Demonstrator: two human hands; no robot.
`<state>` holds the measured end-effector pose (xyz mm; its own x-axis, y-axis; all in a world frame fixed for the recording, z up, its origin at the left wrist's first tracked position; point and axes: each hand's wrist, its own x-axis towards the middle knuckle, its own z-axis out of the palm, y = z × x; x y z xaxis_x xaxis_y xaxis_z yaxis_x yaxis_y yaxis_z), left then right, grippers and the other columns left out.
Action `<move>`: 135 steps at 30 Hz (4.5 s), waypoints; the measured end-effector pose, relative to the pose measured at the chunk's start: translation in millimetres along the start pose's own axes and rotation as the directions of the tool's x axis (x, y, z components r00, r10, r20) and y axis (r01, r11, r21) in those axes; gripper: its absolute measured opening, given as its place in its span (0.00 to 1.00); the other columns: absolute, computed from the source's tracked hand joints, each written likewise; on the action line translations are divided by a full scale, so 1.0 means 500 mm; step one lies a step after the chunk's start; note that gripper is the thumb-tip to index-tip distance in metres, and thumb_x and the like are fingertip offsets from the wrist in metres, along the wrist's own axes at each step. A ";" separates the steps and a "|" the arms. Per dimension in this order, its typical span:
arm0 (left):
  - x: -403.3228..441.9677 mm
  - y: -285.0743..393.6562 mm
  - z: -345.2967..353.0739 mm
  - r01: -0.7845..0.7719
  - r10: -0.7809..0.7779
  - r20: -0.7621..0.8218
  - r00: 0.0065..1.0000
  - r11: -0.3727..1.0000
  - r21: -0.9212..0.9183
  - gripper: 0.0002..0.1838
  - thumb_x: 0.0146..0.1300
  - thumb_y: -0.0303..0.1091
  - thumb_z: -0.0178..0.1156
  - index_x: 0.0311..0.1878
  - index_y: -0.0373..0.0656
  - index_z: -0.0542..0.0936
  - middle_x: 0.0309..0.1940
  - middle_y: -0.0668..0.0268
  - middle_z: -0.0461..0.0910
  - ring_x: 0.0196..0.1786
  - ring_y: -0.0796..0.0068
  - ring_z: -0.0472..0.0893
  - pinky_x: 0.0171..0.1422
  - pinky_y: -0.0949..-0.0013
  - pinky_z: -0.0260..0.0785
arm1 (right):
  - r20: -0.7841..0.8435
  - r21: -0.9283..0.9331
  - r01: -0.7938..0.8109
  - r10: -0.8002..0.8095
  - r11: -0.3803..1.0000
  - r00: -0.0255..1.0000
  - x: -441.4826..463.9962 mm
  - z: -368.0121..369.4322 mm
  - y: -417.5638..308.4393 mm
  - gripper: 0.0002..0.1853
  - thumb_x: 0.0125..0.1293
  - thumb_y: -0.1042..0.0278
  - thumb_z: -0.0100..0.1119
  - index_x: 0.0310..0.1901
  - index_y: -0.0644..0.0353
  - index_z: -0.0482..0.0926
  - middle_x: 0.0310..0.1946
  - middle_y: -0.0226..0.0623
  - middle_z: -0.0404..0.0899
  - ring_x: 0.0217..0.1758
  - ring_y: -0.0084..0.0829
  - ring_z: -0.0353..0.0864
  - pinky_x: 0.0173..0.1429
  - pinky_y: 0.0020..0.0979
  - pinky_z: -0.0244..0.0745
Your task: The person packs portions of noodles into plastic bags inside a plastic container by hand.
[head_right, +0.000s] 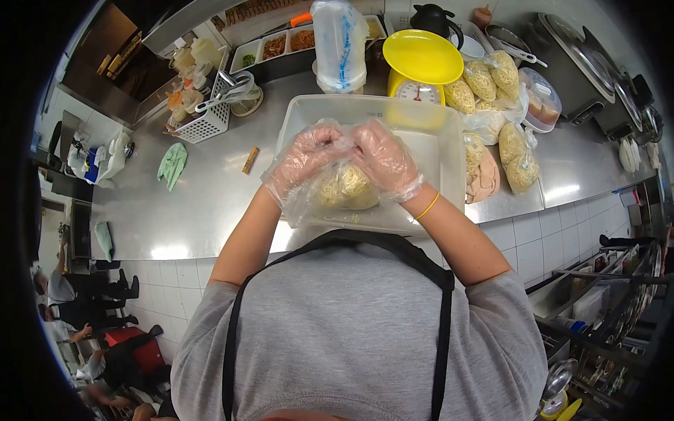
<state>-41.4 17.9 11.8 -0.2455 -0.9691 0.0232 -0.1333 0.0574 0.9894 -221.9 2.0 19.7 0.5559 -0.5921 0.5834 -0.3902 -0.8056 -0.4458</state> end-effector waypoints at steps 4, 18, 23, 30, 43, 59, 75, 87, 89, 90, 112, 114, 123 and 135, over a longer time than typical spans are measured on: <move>0.004 0.013 -0.004 0.061 -0.051 0.084 0.995 0.990 -0.128 0.06 0.58 0.31 0.57 0.34 0.38 0.76 0.34 0.72 0.73 0.37 0.83 0.71 0.44 0.78 0.65 | -0.136 0.087 0.073 -0.060 0.994 0.989 -0.010 0.014 0.020 0.15 0.46 0.80 0.58 0.38 0.59 0.69 0.32 0.37 0.69 0.33 0.38 0.71 0.36 0.31 0.68; 0.010 0.016 -0.001 -0.533 0.512 0.182 0.839 0.708 0.463 0.10 0.50 0.22 0.56 0.38 0.41 0.74 0.34 0.62 0.72 0.41 0.60 0.72 0.47 0.65 0.65 | 0.034 0.270 -0.177 0.175 0.946 0.984 -0.001 -0.036 0.012 0.08 0.51 0.74 0.60 0.34 0.60 0.74 0.27 0.35 0.70 0.29 0.29 0.73 0.35 0.27 0.70; 0.003 0.022 0.001 -0.494 0.482 0.163 0.861 0.716 0.494 0.10 0.50 0.24 0.55 0.38 0.40 0.73 0.34 0.60 0.71 0.40 0.59 0.72 0.46 0.64 0.65 | 0.058 0.036 -0.066 0.064 0.997 0.996 -0.010 -0.054 0.010 0.09 0.51 0.74 0.58 0.36 0.60 0.74 0.28 0.38 0.70 0.30 0.36 0.72 0.36 0.32 0.69; 0.013 0.019 -0.024 -0.485 0.478 0.174 0.861 0.669 0.563 0.09 0.46 0.23 0.56 0.34 0.41 0.74 0.31 0.61 0.72 0.37 0.59 0.72 0.44 0.63 0.64 | 0.192 -0.137 -0.058 0.084 0.989 0.978 -0.015 -0.057 -0.008 0.10 0.51 0.70 0.56 0.36 0.58 0.71 0.28 0.41 0.67 0.32 0.43 0.71 0.37 0.37 0.68; -0.016 0.050 -0.049 -0.437 0.512 0.079 0.856 0.633 0.639 0.12 0.54 0.30 0.55 0.43 0.43 0.74 0.36 0.60 0.73 0.42 0.59 0.73 0.49 0.62 0.66 | 0.172 0.247 -0.398 0.364 0.884 0.915 -0.072 -0.100 0.041 0.16 0.52 0.64 0.61 0.41 0.59 0.72 0.34 0.39 0.71 0.34 0.37 0.72 0.42 0.33 0.70; 0.010 0.087 -0.015 -0.536 0.259 0.477 0.840 0.258 0.804 0.09 0.49 0.30 0.56 0.33 0.41 0.70 0.31 0.61 0.72 0.38 0.56 0.72 0.42 0.58 0.66 | 0.216 -0.361 0.011 0.072 0.932 0.974 -0.009 -0.056 -0.041 0.12 0.51 0.61 0.56 0.35 0.57 0.72 0.35 0.41 0.74 0.38 0.41 0.75 0.41 0.40 0.68; -0.025 0.068 -0.024 -0.429 0.323 0.306 0.895 0.438 0.790 0.16 0.55 0.41 0.56 0.44 0.43 0.72 0.37 0.59 0.74 0.43 0.57 0.72 0.52 0.59 0.63 | 0.319 -0.002 -0.158 0.151 0.987 0.936 -0.037 -0.109 0.016 0.18 0.53 0.62 0.59 0.45 0.56 0.72 0.39 0.39 0.73 0.42 0.38 0.75 0.47 0.36 0.68; -0.078 0.070 0.081 -0.151 0.232 0.011 0.973 0.596 0.788 0.14 0.51 0.32 0.56 0.41 0.44 0.66 0.35 0.55 0.74 0.35 0.51 0.73 0.42 0.55 0.65 | 0.684 0.121 -0.662 0.420 0.740 0.596 -0.165 -0.026 0.085 0.48 0.46 0.46 0.64 0.62 0.68 0.52 0.57 0.52 0.62 0.62 0.43 0.61 0.65 0.32 0.54; -0.074 0.054 0.082 -0.193 0.291 -0.045 0.956 0.733 0.653 0.14 0.52 0.29 0.55 0.41 0.45 0.65 0.34 0.54 0.73 0.35 0.51 0.73 0.39 0.59 0.66 | 0.619 0.191 -0.579 0.361 0.792 0.698 -0.169 -0.019 0.091 0.41 0.52 0.48 0.61 0.61 0.64 0.54 0.52 0.46 0.70 0.57 0.39 0.67 0.61 0.34 0.60; -0.074 0.056 0.082 -0.203 0.292 -0.031 0.956 0.733 0.649 0.14 0.52 0.29 0.55 0.41 0.45 0.65 0.34 0.54 0.73 0.35 0.51 0.73 0.39 0.59 0.66 | 0.612 0.189 -0.587 0.373 0.787 0.698 -0.161 -0.024 0.080 0.41 0.52 0.48 0.61 0.61 0.64 0.54 0.52 0.46 0.70 0.57 0.39 0.67 0.61 0.34 0.60; -0.064 0.087 -0.039 0.003 0.130 -0.125 0.984 0.679 0.734 0.43 0.46 0.43 0.67 0.63 0.40 0.56 0.60 0.56 0.59 0.63 0.63 0.61 0.64 0.65 0.55 | 0.722 0.177 -0.497 0.231 0.850 0.652 -0.093 0.052 0.054 0.50 0.51 0.48 0.61 0.66 0.62 0.41 0.61 0.57 0.55 0.66 0.45 0.55 0.66 0.33 0.53; -0.047 0.043 -0.086 -0.008 0.110 -0.164 0.980 0.851 0.526 0.46 0.48 0.51 0.65 0.65 0.40 0.54 0.61 0.56 0.58 0.63 0.63 0.60 0.64 0.65 0.56 | 0.685 0.234 -0.483 0.210 0.844 0.698 -0.103 0.060 0.064 0.49 0.52 0.46 0.59 0.66 0.62 0.41 0.61 0.57 0.54 0.66 0.43 0.55 0.65 0.33 0.54; -0.096 0.004 -0.090 0.415 -0.416 -0.119 0.902 0.909 -0.034 0.39 0.58 0.62 0.47 0.61 0.36 0.61 0.56 0.58 0.67 0.56 0.70 0.66 0.62 0.71 0.57 | 0.900 0.422 -0.899 0.168 -0.118 0.401 -0.059 0.086 -0.019 0.45 0.55 0.28 0.40 0.66 0.51 0.44 0.64 0.48 0.50 0.65 0.47 0.55 0.60 0.51 0.60; -0.173 0.041 -0.012 0.100 0.037 -0.291 0.956 0.893 0.440 0.34 0.58 0.48 0.54 0.62 0.38 0.58 0.58 0.51 0.61 0.62 0.57 0.60 0.66 0.62 0.51 | 0.817 0.563 -0.782 0.322 -0.266 0.479 -0.034 0.067 -0.047 0.43 0.55 0.24 0.26 0.65 0.48 0.51 0.65 0.35 0.52 0.66 0.36 0.55 0.59 0.46 0.62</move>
<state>-16.9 101.4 31.0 0.0401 -0.9941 0.1004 -0.5656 0.0602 0.8225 -197.7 31.8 -2.5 0.7401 -0.5261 -0.4188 0.0825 0.6892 -0.7199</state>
